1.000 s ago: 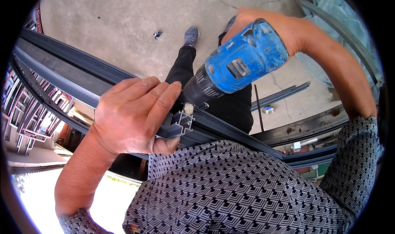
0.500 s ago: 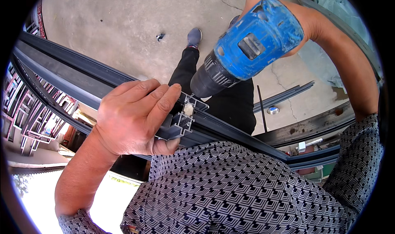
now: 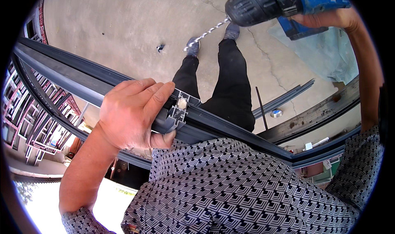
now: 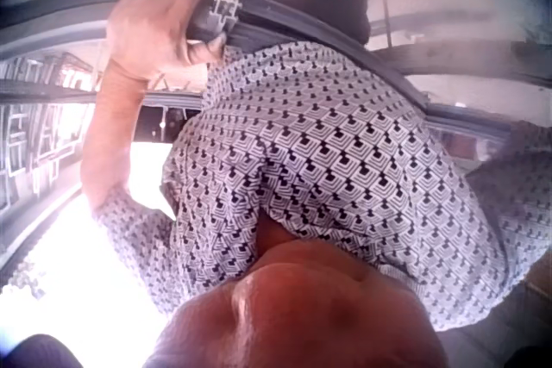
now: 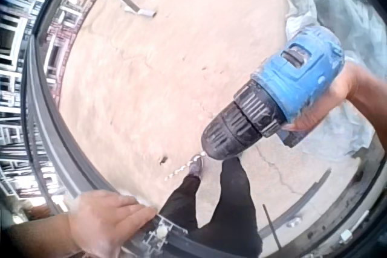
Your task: The person assembles a window frame by inserting metal corner brackets into the frame corners and drilling them in place with a cordless drill. They handle multiple brackets and repeatedly position and secure them along the frame edges.
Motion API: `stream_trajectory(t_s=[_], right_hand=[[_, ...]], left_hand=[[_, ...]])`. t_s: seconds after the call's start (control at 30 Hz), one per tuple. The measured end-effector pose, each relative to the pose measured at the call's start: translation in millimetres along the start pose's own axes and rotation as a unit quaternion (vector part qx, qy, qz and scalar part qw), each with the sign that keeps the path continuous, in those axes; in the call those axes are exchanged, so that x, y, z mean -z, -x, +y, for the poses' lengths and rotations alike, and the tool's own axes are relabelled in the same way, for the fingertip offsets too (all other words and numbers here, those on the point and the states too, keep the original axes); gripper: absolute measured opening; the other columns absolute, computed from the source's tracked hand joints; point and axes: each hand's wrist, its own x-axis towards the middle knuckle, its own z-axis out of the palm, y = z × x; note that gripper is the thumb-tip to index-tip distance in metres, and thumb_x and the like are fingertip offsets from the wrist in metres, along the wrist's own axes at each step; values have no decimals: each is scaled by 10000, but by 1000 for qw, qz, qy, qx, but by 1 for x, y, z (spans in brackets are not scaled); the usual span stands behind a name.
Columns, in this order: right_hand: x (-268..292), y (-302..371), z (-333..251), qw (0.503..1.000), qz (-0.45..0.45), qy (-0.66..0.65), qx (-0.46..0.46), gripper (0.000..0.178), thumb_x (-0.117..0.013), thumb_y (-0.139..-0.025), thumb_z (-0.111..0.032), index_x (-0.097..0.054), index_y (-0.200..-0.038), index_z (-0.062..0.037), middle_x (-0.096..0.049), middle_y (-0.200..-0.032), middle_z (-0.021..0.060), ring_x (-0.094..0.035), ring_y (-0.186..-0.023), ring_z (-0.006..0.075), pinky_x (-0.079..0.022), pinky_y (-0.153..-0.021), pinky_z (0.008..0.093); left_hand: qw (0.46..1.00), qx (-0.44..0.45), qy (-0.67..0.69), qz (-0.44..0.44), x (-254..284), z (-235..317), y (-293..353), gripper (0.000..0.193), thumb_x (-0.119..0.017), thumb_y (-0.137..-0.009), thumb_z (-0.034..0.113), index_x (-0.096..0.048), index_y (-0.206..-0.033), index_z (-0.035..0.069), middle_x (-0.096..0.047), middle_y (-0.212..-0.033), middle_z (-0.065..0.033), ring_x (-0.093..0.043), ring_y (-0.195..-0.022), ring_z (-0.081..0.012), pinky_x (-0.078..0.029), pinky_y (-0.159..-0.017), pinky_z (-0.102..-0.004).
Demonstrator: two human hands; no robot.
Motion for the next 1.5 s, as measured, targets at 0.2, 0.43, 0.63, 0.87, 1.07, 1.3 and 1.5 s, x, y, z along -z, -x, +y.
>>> stream_trajectory(t_s=[0.2, 0.43, 0.63, 0.87, 1.07, 1.3, 1.5], right_hand=[[-43, 31, -35, 965, 176, 2, -196, 332, -837, -886, -181, -707, -1172, -73, -737, -1009, 29, -678, -912, 133, -580, -841, 327], [-131, 97, -77, 829, 471, -145, -263, 290, -765, -961, -320, -701, -1056, -54, -594, -703, -10, -553, -655, 87, -430, -632, 254], [-217, 140, -89, 685, 707, -158, -79, 215, -691, -996, -244, -669, -1067, -42, -589, -776, 25, -566, -714, 134, -442, -695, 309], [-271, 182, -55, 630, 775, 23, -33, 286, -609, -1078, -247, -670, -1195, 8, -535, -782, -10, -529, -760, 113, -464, -801, 309], [-216, 153, -50, 560, 799, 173, -133, 267, -719, -1018, -341, -763, -1130, -102, -685, -839, 2, -637, -784, 120, -520, -800, 299], [-144, 134, -25, 515, 728, 438, -109, 27, -740, -854, -38, -719, -872, -41, -695, -806, 100, -660, -705, 259, -511, -638, 380], [-75, 123, -24, 538, 705, 451, -99, 85, -741, -801, -16, -724, -883, -29, -725, -812, 107, -695, -727, 239, -534, -683, 357]], left_hand=[[1000, 22, 1, 4, -10, -3, -6, 715, -760, -623, 407, -683, -1223, 26, -739, -998, -154, -729, -963, -341, -570, -859, -418], [999, -9, -41, 7, -33, -3, -34, 663, -745, -678, 440, -686, -1196, 31, -730, -935, -157, -718, -872, -334, -569, -769, -411], [997, 12, -79, 7, -56, 6, -79, 605, -705, -757, 499, -726, -1160, 48, -732, -866, -176, -716, -813, -358, -570, -728, -416], [991, 56, -109, -43, -66, 8, -146, 647, -629, -808, 548, -734, -1214, 55, -767, -940, -175, -734, -873, -355, -574, -783, -416], [993, 58, -102, -15, -12, -10, -198, 759, -567, -830, 616, -713, -1266, 13, -760, -979, -214, -736, -927, -355, -558, -890, -390], [988, 31, -128, 76, 62, -27, -225, 789, -523, -848, 650, -723, -1241, -3, -737, -936, -188, -711, -900, -303, -533, -891, -380], [980, 13, -132, 147, 120, -60, -262, 793, -509, -866, 681, -747, -1210, 8, -745, -957, -181, -710, -890, -275, -541, -808, -387]])
